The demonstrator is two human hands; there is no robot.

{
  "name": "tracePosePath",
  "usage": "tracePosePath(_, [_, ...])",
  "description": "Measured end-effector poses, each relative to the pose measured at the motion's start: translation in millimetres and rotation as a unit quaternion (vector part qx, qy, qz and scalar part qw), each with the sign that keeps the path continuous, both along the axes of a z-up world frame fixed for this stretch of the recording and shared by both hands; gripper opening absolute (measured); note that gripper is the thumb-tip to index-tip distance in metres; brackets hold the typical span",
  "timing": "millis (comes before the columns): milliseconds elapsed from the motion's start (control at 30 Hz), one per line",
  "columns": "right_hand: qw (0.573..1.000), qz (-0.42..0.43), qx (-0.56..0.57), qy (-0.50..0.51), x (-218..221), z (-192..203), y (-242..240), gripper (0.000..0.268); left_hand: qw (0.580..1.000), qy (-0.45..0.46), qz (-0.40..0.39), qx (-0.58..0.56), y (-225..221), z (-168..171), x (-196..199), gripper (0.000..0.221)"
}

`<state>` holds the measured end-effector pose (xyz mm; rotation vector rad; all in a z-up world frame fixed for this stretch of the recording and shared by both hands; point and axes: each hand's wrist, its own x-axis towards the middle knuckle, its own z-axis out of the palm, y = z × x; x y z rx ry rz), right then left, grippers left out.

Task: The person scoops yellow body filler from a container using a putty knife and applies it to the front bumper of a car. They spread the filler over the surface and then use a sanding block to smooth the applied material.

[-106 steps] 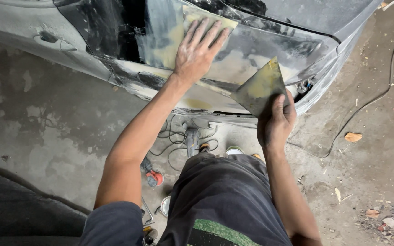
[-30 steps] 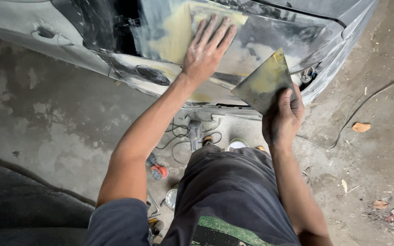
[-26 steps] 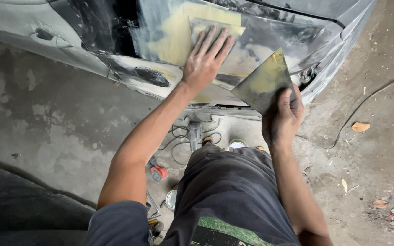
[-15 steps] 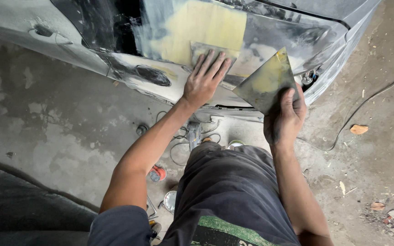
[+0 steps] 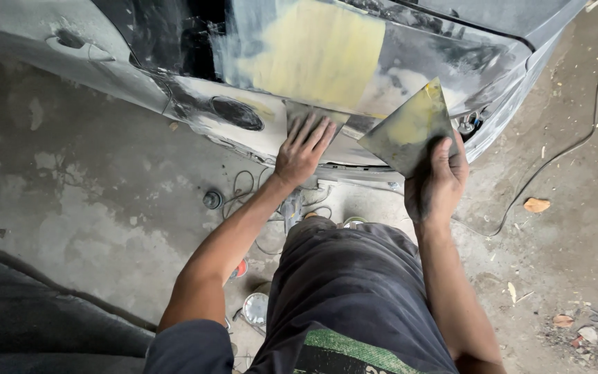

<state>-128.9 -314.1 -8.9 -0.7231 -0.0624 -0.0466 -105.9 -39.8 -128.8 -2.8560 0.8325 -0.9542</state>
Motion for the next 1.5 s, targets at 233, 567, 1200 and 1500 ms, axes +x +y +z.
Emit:
tracePosePath(233, [0.994, 0.057, 0.035, 0.081, -2, -17, 9, 0.038, 0.876, 0.134, -0.026, -0.462, -63, 112, -35, 0.043])
tracePosePath(567, [0.996, 0.059, 0.064, 0.034, 3, 12, -18, 0.037, 0.855, 0.178, 0.026, -0.487, -41, 147, 14, 0.030])
tracePosePath(1200, [0.997, 0.058, 0.052, 0.030, 6, 19, -29, 0.040, 0.727, 0.139, 0.132, -0.659, 8, 123, 146, 0.021])
tracePosePath(1500, [0.997, 0.046, 0.043, 0.045, 9, 11, -30, 0.036, 0.736, 0.335, -0.005, -0.588, -115, 162, 60, 0.039])
